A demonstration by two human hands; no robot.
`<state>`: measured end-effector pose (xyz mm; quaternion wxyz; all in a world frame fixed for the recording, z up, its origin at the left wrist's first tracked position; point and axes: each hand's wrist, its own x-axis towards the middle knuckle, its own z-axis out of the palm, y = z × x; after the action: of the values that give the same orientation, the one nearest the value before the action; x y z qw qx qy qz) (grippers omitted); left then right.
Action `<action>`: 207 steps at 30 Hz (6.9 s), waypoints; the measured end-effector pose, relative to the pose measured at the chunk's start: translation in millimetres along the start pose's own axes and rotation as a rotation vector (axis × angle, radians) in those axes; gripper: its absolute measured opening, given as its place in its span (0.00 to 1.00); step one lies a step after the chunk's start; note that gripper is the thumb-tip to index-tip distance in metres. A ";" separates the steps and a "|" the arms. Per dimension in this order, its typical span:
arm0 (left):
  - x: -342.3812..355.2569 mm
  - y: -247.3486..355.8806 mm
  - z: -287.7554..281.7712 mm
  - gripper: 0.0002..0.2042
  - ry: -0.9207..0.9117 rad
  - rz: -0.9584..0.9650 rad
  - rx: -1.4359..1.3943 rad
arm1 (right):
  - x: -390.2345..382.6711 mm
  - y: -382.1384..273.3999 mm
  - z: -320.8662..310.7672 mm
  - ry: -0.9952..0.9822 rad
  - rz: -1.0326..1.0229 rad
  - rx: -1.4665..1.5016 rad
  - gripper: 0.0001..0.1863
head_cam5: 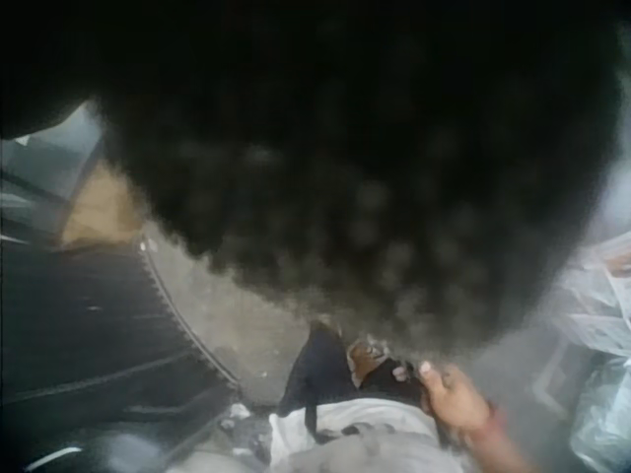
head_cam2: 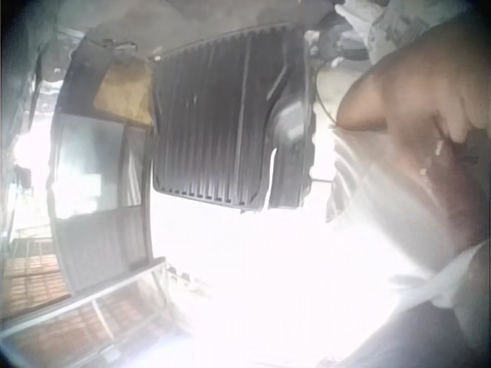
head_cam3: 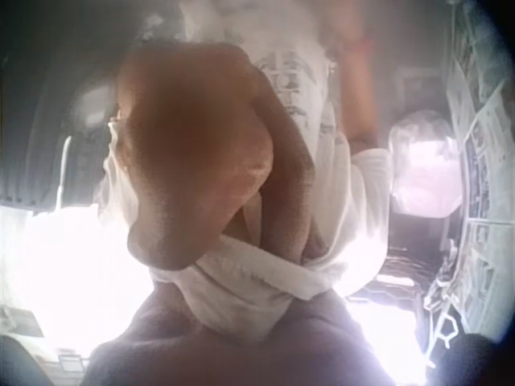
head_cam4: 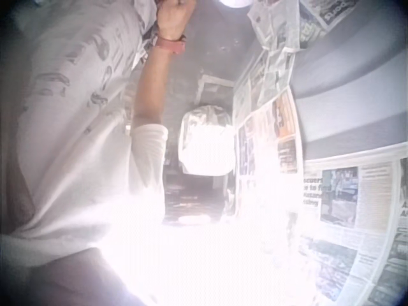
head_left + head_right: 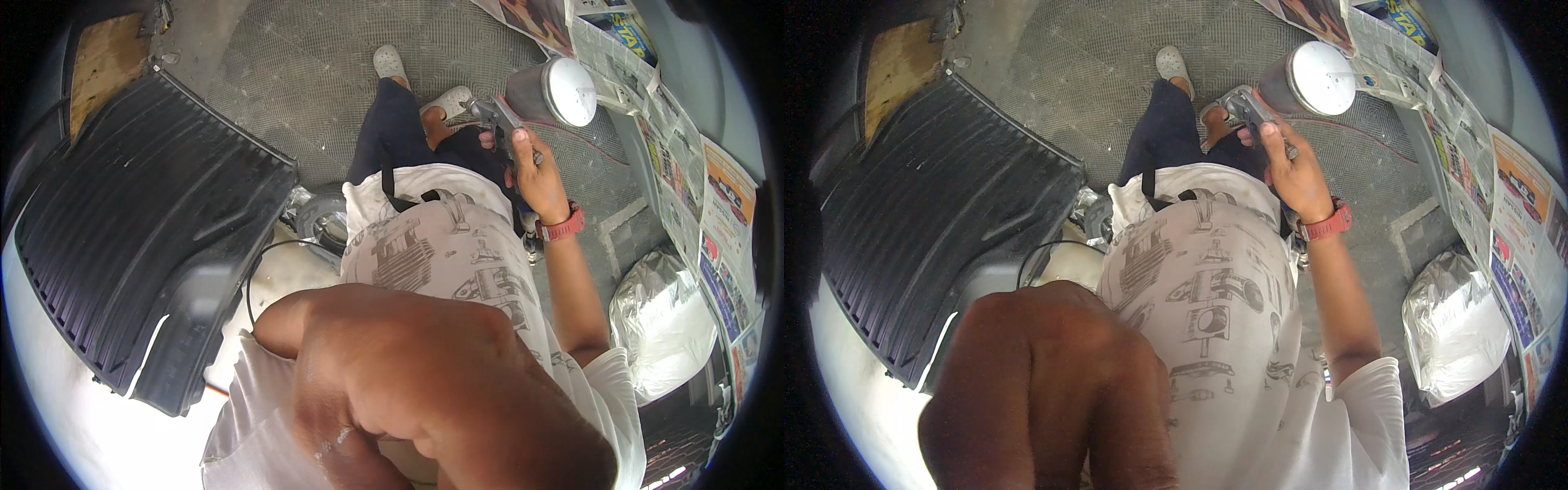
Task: The person uses a spray gun to apply white paint to a large curved car part, likely a bumper, in a workshop. The person moves around the part to cover different areas and then walks away from the work area.
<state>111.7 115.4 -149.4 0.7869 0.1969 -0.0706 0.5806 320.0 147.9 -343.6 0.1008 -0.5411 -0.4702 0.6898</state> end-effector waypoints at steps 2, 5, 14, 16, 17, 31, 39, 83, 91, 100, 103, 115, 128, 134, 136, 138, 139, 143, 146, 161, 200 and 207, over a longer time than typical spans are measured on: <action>3.1 -1.0 -2.5 0.04 -0.002 -0.006 -0.001 | 1.8 -0.6 -0.8 0.003 -0.004 -0.006 0.29; 9.4 -0.9 -1.3 0.04 0.004 -0.018 -0.007 | 1.8 -4.6 -2.0 0.003 -0.004 -0.003 0.28; 28.9 37.0 -15.7 0.05 -0.078 -0.179 -0.004 | -0.5 -12.8 -9.1 0.069 -0.111 0.019 0.29; 30.4 50.5 -4.5 0.05 -0.047 -0.182 0.032 | 3.8 -19.3 -10.4 0.007 -0.099 -0.029 0.29; 32.7 54.3 -5.9 0.05 -0.051 -0.203 0.027 | 2.8 -21.6 -15.1 0.019 -0.092 -0.053 0.29; 29.4 64.6 -5.0 0.08 -0.071 -0.249 -0.010 | 1.4 -6.7 -14.1 0.120 -0.101 -0.022 0.28; 25.4 62.6 -36.2 0.09 -0.258 -0.396 0.221 | 1.2 -27.0 0.3 0.142 -0.099 0.057 0.31; -16.8 136.6 -290.0 0.08 0.309 -1.003 0.863 | 130.1 -174.8 126.9 0.765 -0.410 0.183 0.31; -21.7 102.9 -270.6 0.06 0.387 -1.002 0.974 | 124.4 -133.0 116.7 0.841 -0.465 0.178 0.33; -20.7 59.6 -293.2 0.05 0.339 -1.019 0.983 | 98.3 -124.3 74.4 0.796 -0.380 0.273 0.32; -12.4 57.7 -285.4 0.06 0.382 -0.980 0.950 | 106.9 -129.1 67.7 0.777 -0.447 0.281 0.31; 47.0 -12.4 -258.6 0.12 -0.003 -1.117 0.921 | 54.5 -114.2 26.1 1.105 -0.373 0.281 0.27; 55.9 10.1 -274.3 0.13 -0.152 -1.190 0.768 | 56.7 -139.4 54.0 1.271 -0.294 0.328 0.28; 30.6 89.8 -285.1 0.12 0.051 -1.086 0.905 | 111.9 -172.7 89.3 1.052 -0.338 0.244 0.29; 22.3 108.8 -286.9 0.12 0.136 -1.057 0.910 | 118.1 -188.9 99.9 0.963 -0.358 0.218 0.30; 16.6 119.6 -283.8 0.12 0.209 -1.030 0.852 | 125.0 -199.7 106.7 0.887 -0.443 0.285 0.32; 15.6 123.5 -282.4 0.12 0.247 -1.011 0.824 | 126.5 -200.8 106.6 0.873 -0.418 0.286 0.32; 19.7 112.2 -281.8 0.14 0.196 -0.977 0.803 | 123.0 -199.0 96.2 0.909 -0.353 0.294 0.30; 37.8 87.6 -275.5 0.14 0.082 -1.011 0.801 | 102.1 -198.6 81.0 1.008 -0.285 0.307 0.29; 78.8 -10.5 -247.7 0.16 -0.309 -1.211 0.618 | 16.2 -175.0 49.9 1.464 -0.225 0.387 0.32; -105.8 255.8 -419.8 0.21 0.804 -1.382 1.278 | -1.4 -202.5 41.0 1.432 -0.289 0.372 0.34; -110.2 263.3 -424.7 0.20 0.721 -1.446 1.481 | 56.6 -246.1 78.0 1.097 -0.372 0.296 0.33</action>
<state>-220.9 249.6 -514.5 0.6028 0.4345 0.6623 -0.0964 141.0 274.8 -196.1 0.5223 -0.7073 -0.3353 0.3384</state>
